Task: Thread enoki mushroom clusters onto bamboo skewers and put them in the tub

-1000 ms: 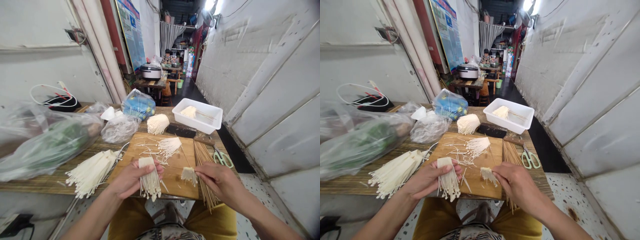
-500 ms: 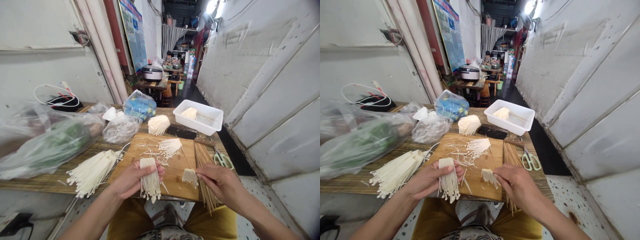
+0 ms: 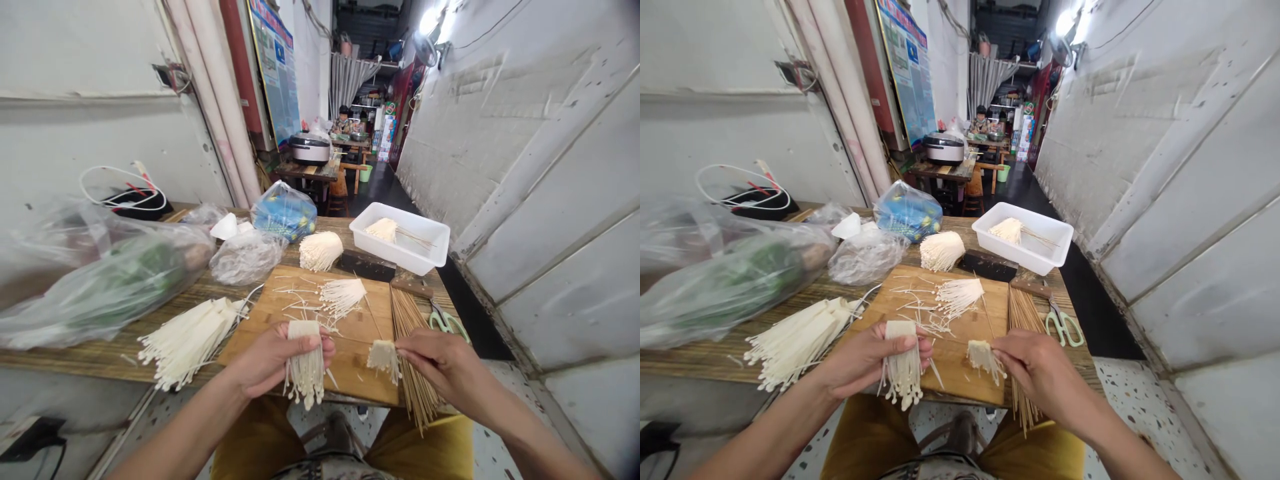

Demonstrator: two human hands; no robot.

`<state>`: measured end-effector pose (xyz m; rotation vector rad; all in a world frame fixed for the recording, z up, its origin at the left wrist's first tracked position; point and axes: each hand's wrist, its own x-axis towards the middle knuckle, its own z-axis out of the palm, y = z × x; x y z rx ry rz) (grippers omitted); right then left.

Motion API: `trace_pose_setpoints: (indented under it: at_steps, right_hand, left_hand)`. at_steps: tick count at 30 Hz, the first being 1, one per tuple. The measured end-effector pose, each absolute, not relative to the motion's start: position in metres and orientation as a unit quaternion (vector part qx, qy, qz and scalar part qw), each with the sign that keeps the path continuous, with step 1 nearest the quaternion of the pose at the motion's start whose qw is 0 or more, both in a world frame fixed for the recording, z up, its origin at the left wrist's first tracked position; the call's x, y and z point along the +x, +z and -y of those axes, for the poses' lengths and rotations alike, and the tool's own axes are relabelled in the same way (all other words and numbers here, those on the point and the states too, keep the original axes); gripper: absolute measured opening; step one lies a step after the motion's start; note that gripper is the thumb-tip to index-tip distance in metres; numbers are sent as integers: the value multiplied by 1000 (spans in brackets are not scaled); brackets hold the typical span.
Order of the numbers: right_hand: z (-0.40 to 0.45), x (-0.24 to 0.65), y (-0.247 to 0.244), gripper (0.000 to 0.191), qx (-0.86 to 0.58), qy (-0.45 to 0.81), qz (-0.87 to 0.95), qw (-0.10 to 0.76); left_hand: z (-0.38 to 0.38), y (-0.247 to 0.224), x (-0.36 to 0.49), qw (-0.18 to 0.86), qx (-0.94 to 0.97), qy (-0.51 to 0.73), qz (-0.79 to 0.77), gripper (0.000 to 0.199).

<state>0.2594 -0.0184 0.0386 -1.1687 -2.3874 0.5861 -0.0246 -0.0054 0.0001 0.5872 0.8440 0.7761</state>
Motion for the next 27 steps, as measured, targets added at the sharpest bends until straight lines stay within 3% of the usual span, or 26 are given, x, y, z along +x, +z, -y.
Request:
trace_pose_setpoints:
  at_steps: [27]
  right_hand:
    - [7, 261, 40, 28, -415, 218, 867, 169]
  left_hand:
    - [7, 1, -19, 802, 294, 359, -376, 25]
